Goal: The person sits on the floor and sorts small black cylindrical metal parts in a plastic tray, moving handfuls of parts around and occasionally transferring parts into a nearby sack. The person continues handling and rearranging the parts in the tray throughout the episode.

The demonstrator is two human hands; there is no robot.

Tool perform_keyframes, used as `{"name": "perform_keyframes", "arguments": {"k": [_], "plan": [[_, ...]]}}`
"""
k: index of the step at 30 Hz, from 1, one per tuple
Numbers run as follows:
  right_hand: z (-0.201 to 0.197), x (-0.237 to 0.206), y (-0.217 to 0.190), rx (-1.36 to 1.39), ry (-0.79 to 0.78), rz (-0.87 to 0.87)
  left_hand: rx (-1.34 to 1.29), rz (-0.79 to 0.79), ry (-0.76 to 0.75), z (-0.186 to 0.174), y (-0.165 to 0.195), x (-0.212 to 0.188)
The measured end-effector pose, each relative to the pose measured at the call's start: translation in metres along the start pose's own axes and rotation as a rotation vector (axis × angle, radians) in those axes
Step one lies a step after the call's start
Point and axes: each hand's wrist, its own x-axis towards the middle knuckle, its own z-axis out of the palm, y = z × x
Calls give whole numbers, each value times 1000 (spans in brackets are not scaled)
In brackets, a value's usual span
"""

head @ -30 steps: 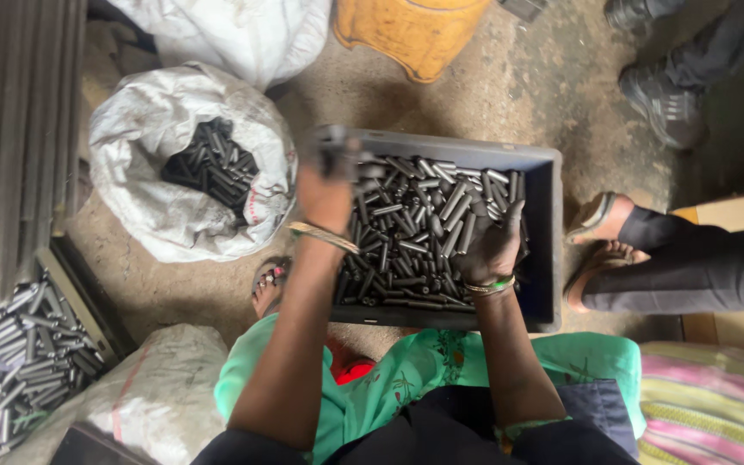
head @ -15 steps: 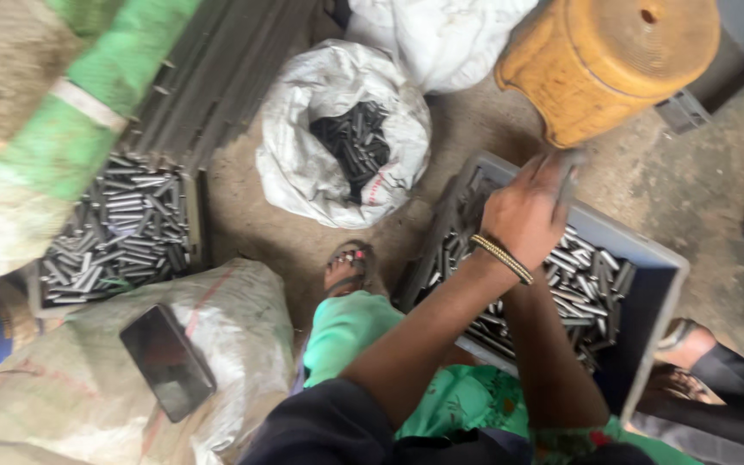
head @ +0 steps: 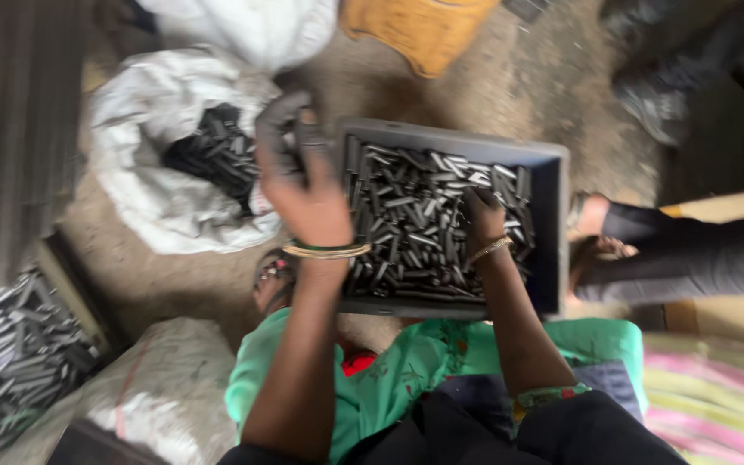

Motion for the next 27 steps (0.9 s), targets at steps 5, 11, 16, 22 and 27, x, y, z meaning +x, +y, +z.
{"name": "perform_keyframes", "arguments": {"k": [5, 11, 16, 22, 27], "plan": [[-106, 12, 19, -878, 244, -1, 161, -7, -152, 19, -16, -13], [-53, 10, 19, -1709, -340, 134, 331, 86, -334, 62, -34, -43], [-46, 2, 4, -1767, -319, 190, 344, 101, -426, 73, -54, -55], [-52, -12, 13, -1714, -251, 61, 772, -147, -670, 98, -98, -78], [-55, -17, 38, -1624, -202, -56, 1047, -165, -1118, 102, -144, -165]]}}
